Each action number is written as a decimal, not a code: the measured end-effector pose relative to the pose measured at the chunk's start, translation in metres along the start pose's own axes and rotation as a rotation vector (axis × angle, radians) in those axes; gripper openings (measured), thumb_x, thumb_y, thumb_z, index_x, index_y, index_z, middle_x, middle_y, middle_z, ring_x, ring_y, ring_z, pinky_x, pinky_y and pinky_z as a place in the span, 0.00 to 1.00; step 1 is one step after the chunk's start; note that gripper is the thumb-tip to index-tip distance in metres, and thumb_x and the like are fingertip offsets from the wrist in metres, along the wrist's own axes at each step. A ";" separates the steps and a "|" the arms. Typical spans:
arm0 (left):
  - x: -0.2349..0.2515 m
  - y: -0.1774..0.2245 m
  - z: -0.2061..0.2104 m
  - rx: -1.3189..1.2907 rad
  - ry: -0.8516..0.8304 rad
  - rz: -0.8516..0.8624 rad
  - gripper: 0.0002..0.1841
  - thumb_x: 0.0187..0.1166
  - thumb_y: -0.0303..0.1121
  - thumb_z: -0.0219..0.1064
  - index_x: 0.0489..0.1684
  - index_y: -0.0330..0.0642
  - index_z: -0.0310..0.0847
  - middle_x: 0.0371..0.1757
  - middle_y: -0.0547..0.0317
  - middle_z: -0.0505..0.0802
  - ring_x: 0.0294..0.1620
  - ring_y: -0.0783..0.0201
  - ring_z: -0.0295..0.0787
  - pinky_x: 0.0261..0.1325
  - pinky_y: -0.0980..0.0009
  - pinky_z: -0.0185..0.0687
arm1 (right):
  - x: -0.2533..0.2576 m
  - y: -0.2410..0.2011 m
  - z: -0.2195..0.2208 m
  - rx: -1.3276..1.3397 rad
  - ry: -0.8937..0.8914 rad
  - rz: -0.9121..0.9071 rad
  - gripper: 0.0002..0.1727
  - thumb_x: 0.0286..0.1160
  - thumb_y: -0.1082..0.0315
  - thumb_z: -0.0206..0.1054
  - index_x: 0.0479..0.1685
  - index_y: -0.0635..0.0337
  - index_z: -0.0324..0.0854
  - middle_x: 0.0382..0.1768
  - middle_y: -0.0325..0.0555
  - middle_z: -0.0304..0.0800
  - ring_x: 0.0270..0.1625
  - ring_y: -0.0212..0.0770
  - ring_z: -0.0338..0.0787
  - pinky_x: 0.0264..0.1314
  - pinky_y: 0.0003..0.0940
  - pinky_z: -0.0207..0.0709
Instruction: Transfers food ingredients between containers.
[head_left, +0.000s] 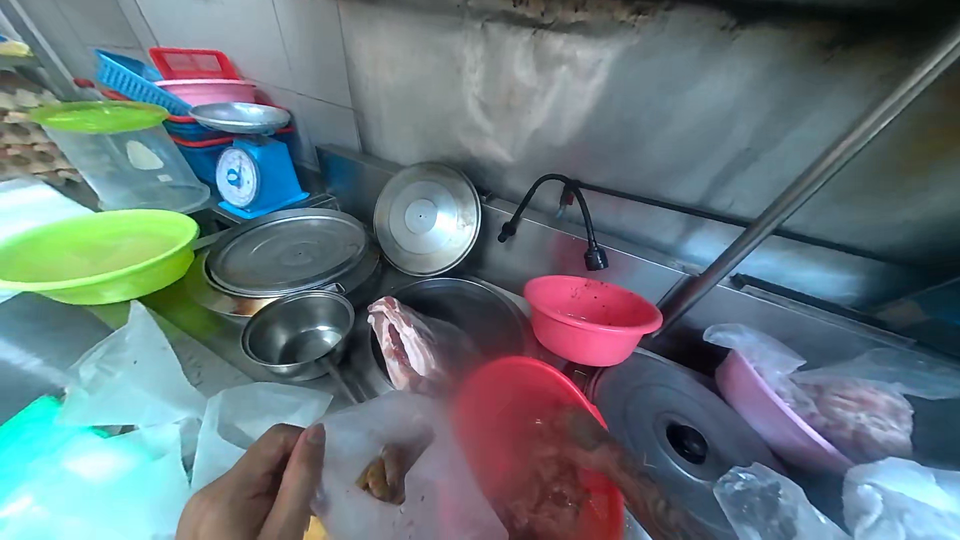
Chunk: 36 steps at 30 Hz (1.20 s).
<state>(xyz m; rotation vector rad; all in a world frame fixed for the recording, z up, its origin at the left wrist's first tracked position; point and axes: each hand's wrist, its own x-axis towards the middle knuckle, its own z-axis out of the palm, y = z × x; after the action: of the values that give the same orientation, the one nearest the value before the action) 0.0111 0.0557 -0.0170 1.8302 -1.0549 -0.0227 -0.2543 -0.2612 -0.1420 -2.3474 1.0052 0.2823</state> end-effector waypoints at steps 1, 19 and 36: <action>0.001 0.001 0.000 -0.001 -0.004 0.000 0.21 0.92 0.39 0.54 0.30 0.32 0.80 0.18 0.61 0.83 0.17 0.75 0.78 0.22 0.74 0.76 | 0.001 -0.006 -0.001 -0.131 -0.023 0.048 0.23 0.83 0.56 0.62 0.63 0.67 0.84 0.61 0.69 0.88 0.68 0.68 0.86 0.72 0.69 0.73; 0.010 0.006 0.003 0.053 -0.042 0.029 0.20 0.91 0.38 0.54 0.31 0.31 0.81 0.17 0.57 0.82 0.17 0.72 0.77 0.21 0.72 0.72 | 0.034 -0.035 0.022 -0.325 -0.367 0.200 0.36 0.66 0.53 0.78 0.67 0.74 0.79 0.70 0.75 0.79 0.76 0.72 0.78 0.74 0.71 0.68; 0.011 0.003 0.009 0.039 -0.040 0.063 0.21 0.92 0.37 0.52 0.31 0.30 0.80 0.18 0.54 0.82 0.18 0.71 0.77 0.23 0.71 0.73 | -0.006 -0.024 -0.026 0.172 -0.016 -0.134 0.21 0.75 0.57 0.72 0.57 0.66 0.87 0.47 0.58 0.92 0.51 0.52 0.90 0.64 0.53 0.80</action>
<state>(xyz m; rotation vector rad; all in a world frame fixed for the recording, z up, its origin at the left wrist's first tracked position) 0.0121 0.0419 -0.0148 1.8374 -1.1481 -0.0007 -0.2422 -0.2588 -0.1087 -2.2394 0.8264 0.1553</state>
